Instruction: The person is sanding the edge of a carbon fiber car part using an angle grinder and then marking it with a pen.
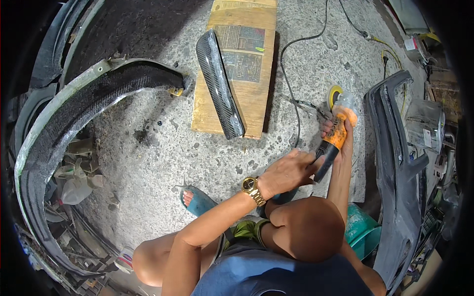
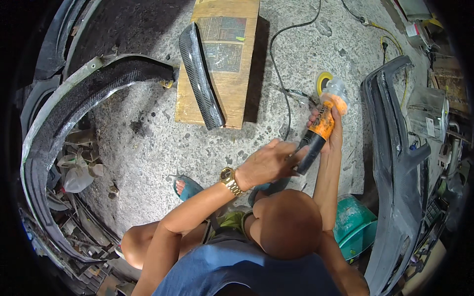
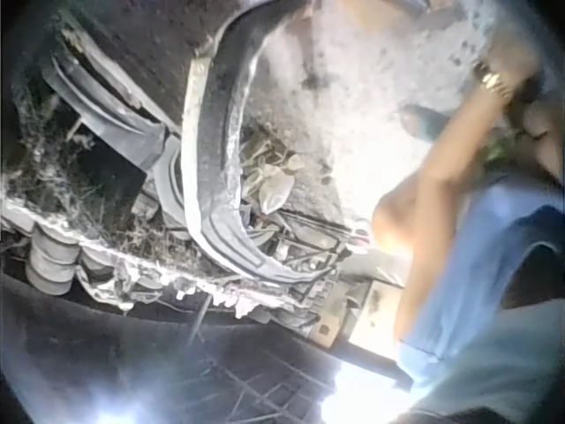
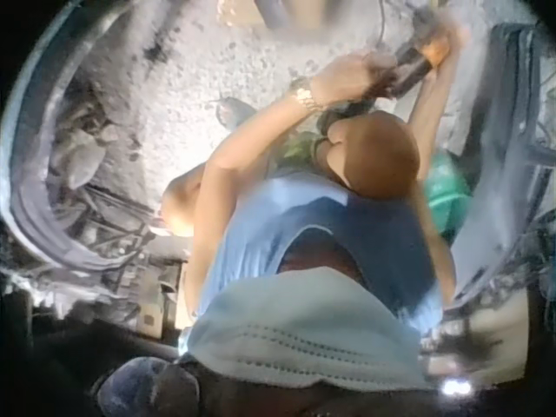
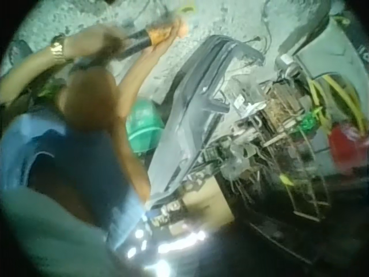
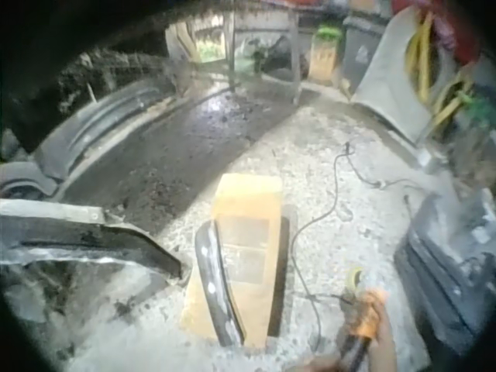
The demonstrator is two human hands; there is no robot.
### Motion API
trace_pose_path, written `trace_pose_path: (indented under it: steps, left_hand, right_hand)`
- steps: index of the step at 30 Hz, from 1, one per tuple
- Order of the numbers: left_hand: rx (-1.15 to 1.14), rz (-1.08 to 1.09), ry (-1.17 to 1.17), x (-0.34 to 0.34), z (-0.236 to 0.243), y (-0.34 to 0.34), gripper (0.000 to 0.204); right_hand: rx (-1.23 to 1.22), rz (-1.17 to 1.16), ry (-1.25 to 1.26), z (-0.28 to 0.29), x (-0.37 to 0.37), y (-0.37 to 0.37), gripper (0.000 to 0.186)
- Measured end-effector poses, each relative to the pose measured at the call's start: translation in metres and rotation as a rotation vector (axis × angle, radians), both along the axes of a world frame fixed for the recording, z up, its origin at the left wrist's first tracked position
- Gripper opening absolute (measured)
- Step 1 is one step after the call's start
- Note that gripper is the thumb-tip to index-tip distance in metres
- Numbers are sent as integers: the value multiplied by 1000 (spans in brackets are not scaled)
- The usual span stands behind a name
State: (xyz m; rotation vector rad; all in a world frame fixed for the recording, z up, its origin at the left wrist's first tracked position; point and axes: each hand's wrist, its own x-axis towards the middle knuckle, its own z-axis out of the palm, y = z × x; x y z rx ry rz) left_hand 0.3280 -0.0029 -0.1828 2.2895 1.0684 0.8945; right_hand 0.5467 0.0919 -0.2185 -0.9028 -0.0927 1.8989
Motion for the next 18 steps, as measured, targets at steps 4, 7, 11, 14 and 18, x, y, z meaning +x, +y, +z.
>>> trace_pose_path:
  steps: [4, 7, 11, 14, 18]
  left_hand:
    - [-946, 63, -491, 19, 14, 13, 78]
    - [-1411, -99, -801, 39, 11, 33, 78]
    - [-836, 135, -636, 60, -24, 18, 68]
    - [-696, 288, -395, 62, -30, 15, 56]
    - [-700, 354, -165, 77, -51, -1, 67]
  right_hand:
    - [142, -10, 124, 16, 4, -10, 50]
    - [313, 46, 289, 24, -4, -9, 54]
    - [127, 83, -515, 58, -11, -5, 35]
    - [86, -21, -637, 25, -21, -20, 25]
    - [-79, -61, -418, -21, -3, -22, 25]
